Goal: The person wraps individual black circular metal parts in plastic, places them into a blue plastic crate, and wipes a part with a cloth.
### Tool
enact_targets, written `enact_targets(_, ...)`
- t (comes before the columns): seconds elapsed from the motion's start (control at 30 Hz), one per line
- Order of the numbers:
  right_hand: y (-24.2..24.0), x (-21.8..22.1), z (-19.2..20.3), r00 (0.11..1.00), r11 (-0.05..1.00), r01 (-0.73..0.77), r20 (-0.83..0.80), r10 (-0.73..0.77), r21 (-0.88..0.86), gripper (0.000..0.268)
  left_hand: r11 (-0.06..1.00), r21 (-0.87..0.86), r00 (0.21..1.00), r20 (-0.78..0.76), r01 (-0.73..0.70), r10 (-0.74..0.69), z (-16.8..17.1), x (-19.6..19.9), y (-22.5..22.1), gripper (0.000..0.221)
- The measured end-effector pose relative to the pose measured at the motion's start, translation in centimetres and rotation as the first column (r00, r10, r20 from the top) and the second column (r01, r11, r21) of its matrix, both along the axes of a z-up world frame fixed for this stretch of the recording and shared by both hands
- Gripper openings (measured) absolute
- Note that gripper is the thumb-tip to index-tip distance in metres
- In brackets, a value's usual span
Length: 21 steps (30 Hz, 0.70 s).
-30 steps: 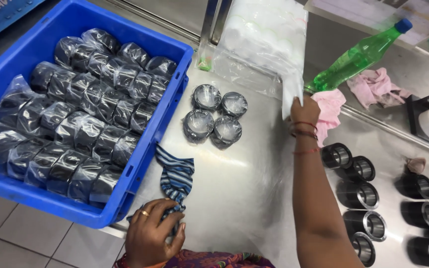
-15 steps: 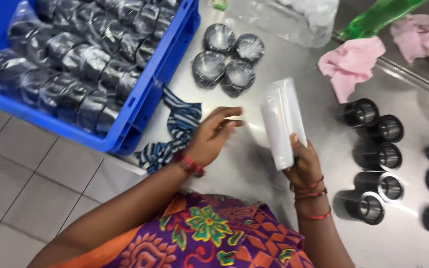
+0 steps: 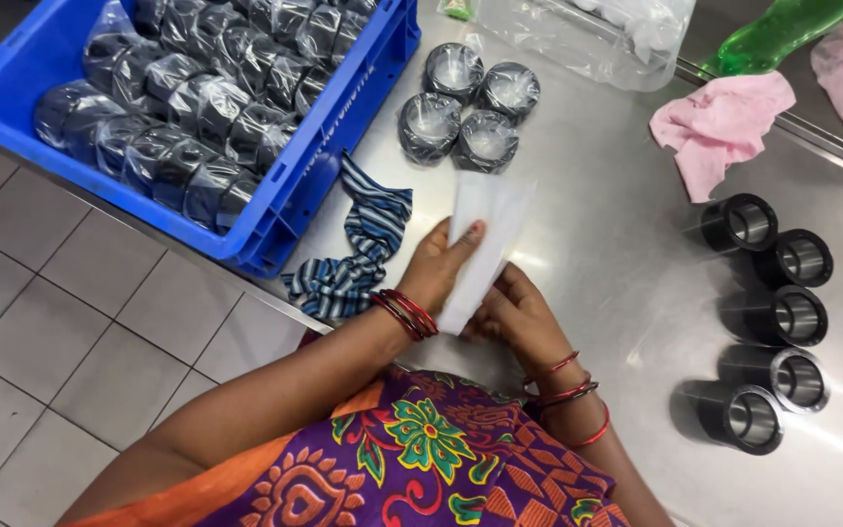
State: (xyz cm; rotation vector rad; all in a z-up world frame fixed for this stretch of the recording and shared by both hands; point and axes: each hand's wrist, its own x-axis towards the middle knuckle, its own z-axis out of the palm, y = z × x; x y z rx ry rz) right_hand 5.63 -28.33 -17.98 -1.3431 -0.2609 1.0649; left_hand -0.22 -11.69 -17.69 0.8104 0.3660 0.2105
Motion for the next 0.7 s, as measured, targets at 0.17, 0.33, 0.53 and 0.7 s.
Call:
enact_targets(0.17, -0.1, -0.2, 3.4, 0.988, 0.984, 0.140, 0.051, -0.146, 0.113, 0.056, 0.917, 0.366, 0.977, -0.073, -0.158, 0.198, -0.1, 0.2, 0.4, 0.032)
enact_targets(0.33, -0.7, 0.5, 3.9, 0.994, 0.969, 0.110, -0.018, -0.109, 0.220, 0.065, 0.909, 0.393, 0.980, -0.080, -0.136, 0.182, 0.5, 0.2, -0.1, 0.034)
enact_targets(0.53, -0.8, 0.8, 4.6, 0.985, 0.979, 0.158, 0.050, -0.166, 0.129, 0.056, 0.998, 0.069, 0.999, -0.053, -0.004, 0.008, 1.5, -0.6, 1.1, 0.041)
enact_targets(0.7, -1.3, 1.1, 3.9, 0.980, 0.980, 0.174, 0.086, -0.182, 0.091, 0.051, 0.992, -0.117, 0.991, -0.125, 0.043, -0.057, 3.2, -1.1, 1.2, 0.047)
